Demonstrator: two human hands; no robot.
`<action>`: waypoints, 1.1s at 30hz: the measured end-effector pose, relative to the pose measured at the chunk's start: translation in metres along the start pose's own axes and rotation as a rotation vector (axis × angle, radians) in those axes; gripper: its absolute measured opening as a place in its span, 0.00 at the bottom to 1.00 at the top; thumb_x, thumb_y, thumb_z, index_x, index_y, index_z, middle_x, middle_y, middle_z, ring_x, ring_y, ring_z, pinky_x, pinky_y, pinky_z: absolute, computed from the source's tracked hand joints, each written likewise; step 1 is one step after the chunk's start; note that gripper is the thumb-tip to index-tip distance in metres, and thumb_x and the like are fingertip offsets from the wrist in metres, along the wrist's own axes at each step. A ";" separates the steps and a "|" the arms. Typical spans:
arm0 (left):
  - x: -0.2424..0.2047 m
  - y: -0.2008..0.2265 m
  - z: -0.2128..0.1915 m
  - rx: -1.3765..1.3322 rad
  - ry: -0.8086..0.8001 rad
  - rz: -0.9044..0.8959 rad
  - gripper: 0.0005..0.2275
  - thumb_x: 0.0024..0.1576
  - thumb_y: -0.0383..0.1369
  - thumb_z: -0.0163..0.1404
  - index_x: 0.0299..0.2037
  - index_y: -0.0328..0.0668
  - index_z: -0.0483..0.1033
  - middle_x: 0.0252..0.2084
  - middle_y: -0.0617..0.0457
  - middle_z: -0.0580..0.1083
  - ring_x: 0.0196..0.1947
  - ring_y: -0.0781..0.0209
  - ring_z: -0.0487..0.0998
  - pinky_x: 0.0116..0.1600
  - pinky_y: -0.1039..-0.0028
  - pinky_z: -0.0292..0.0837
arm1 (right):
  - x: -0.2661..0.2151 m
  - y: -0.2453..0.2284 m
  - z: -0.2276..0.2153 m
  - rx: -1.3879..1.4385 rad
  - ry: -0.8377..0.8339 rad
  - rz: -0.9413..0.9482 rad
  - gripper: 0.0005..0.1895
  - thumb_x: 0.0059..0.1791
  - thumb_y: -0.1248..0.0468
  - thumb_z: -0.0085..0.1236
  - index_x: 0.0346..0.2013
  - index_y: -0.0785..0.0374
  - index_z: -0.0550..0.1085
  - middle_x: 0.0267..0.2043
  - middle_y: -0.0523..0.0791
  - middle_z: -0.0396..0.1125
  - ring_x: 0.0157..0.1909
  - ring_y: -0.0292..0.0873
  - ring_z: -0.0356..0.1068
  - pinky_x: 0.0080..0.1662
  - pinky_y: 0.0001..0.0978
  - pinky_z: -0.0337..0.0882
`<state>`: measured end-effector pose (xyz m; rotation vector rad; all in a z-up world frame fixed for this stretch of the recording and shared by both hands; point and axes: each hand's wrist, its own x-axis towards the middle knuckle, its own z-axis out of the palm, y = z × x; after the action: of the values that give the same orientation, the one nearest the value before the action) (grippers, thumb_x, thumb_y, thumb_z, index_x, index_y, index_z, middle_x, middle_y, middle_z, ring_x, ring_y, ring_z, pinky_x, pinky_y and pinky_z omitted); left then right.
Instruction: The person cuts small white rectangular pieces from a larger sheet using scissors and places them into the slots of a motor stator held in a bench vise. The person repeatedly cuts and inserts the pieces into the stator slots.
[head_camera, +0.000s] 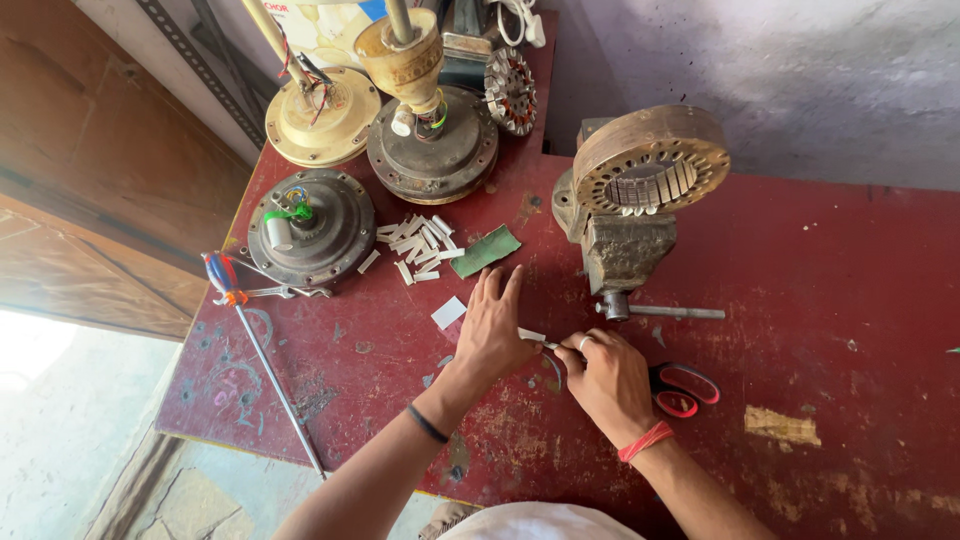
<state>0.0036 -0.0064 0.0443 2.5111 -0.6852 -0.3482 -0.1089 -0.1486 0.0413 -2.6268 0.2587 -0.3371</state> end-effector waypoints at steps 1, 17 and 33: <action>0.004 0.002 0.000 0.050 -0.033 -0.006 0.54 0.37 0.34 0.70 0.73 0.35 0.46 0.73 0.30 0.52 0.75 0.34 0.47 0.76 0.59 0.45 | -0.001 -0.001 0.000 0.004 0.017 -0.009 0.06 0.45 0.61 0.65 0.30 0.62 0.81 0.30 0.46 0.73 0.32 0.50 0.74 0.37 0.44 0.73; 0.023 0.018 0.005 0.244 -0.245 -0.053 0.63 0.39 0.47 0.69 0.75 0.35 0.29 0.74 0.22 0.42 0.76 0.29 0.38 0.77 0.52 0.35 | 0.012 -0.011 0.003 -0.069 -0.138 0.165 0.05 0.43 0.67 0.63 0.25 0.65 0.75 0.32 0.46 0.68 0.29 0.53 0.73 0.34 0.48 0.72; 0.022 0.021 -0.005 0.309 -0.352 -0.046 0.61 0.41 0.47 0.68 0.76 0.32 0.31 0.77 0.26 0.37 0.78 0.30 0.32 0.78 0.50 0.32 | 0.017 -0.005 0.013 -0.019 -0.015 0.152 0.07 0.44 0.67 0.63 0.25 0.67 0.74 0.33 0.51 0.71 0.32 0.59 0.73 0.37 0.53 0.72</action>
<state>0.0157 -0.0322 0.0573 2.7907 -0.8736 -0.7656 -0.0883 -0.1429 0.0359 -2.6083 0.4555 -0.2643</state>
